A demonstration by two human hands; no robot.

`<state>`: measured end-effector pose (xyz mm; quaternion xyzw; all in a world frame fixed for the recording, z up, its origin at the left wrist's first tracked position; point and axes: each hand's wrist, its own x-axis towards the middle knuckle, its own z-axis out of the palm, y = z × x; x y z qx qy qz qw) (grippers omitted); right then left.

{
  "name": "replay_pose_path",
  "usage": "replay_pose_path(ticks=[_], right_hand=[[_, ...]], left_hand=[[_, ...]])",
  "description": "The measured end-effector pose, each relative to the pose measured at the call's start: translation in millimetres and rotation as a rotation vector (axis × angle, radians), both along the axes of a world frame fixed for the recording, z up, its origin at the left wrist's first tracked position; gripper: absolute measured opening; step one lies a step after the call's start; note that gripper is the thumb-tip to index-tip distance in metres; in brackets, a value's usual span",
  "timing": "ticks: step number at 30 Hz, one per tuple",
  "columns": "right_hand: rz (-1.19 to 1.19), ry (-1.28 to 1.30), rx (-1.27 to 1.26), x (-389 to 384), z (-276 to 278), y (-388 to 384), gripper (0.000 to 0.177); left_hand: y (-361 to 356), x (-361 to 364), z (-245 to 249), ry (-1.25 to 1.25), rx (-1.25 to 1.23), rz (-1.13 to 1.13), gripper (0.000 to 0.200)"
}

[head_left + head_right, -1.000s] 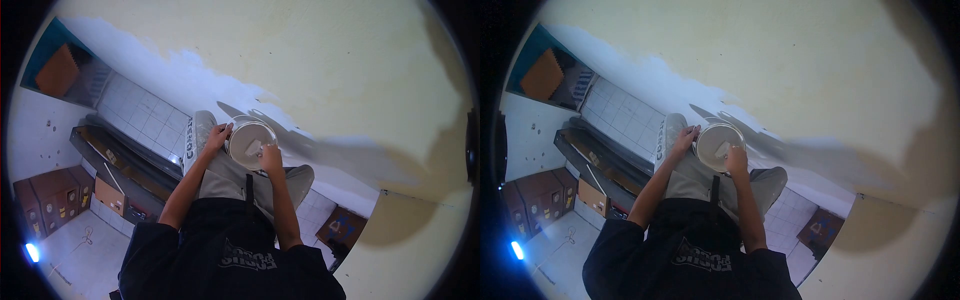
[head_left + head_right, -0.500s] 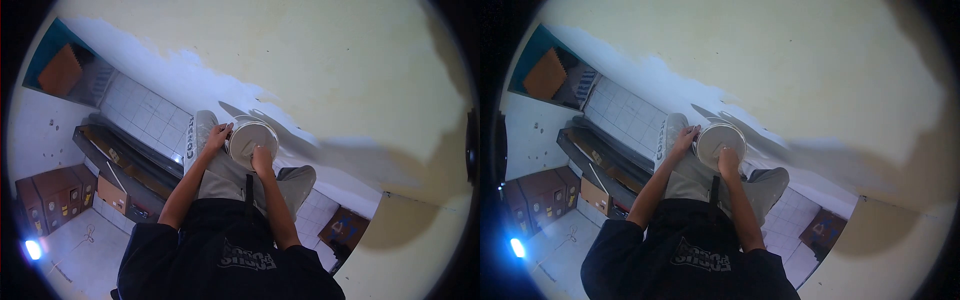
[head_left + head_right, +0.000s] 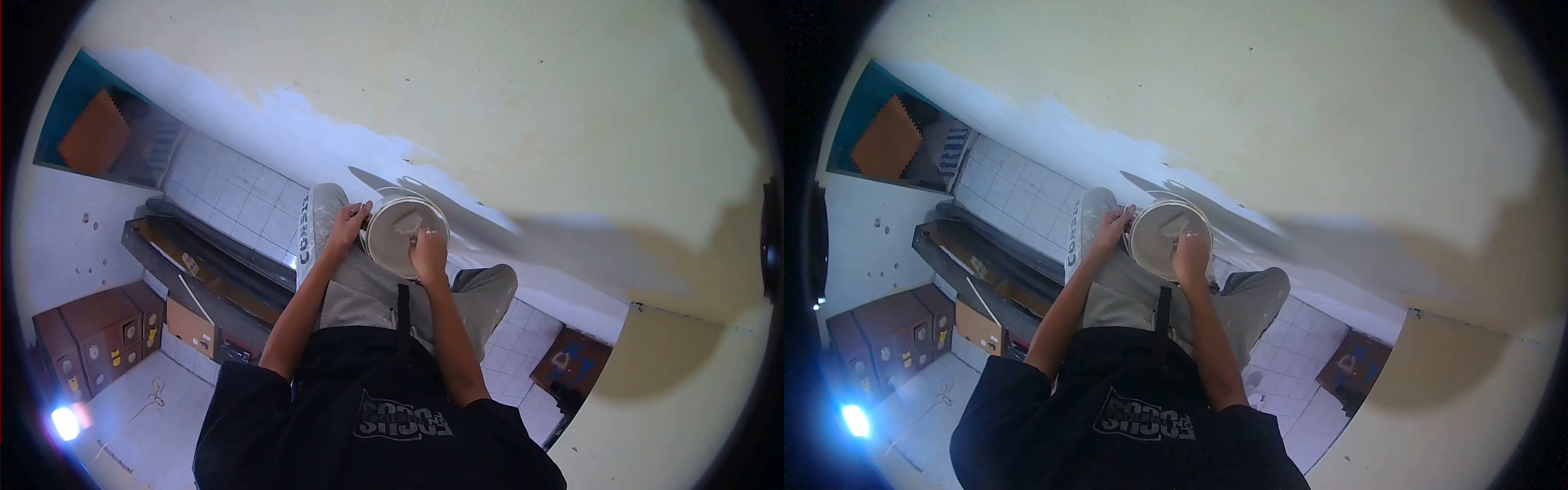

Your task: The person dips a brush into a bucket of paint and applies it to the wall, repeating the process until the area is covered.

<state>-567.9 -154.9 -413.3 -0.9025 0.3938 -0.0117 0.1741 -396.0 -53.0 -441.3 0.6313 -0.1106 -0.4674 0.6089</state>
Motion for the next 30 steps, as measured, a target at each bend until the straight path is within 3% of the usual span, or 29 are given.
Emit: replay_pose_path(ticks=[4,10,16,19,25,30], right_hand=[[-0.087,0.056,0.051,14,5,-4,0.014],[-0.047,-0.031,0.08,6,-39,5,0.018],[-0.116,-0.096,0.018,15,-17,8,0.018],[-0.085,0.016,0.076,14,-43,1,0.02],[0.003,-0.001,0.109,1,-38,12,0.022],[-0.13,-0.012,0.116,15,-19,9,0.023]], left_hand=[[1,1,4,-0.009,-0.003,-0.017,0.038],[0,0,1,0.013,-0.008,0.005,0.038],[0,0,2,0.03,-0.041,-0.008,0.037],[0,2,1,-0.012,-0.002,-0.026,0.037],[1,1,0,0.043,0.009,-0.014,0.037],[0,1,0,-0.017,0.004,-0.026,0.037]])
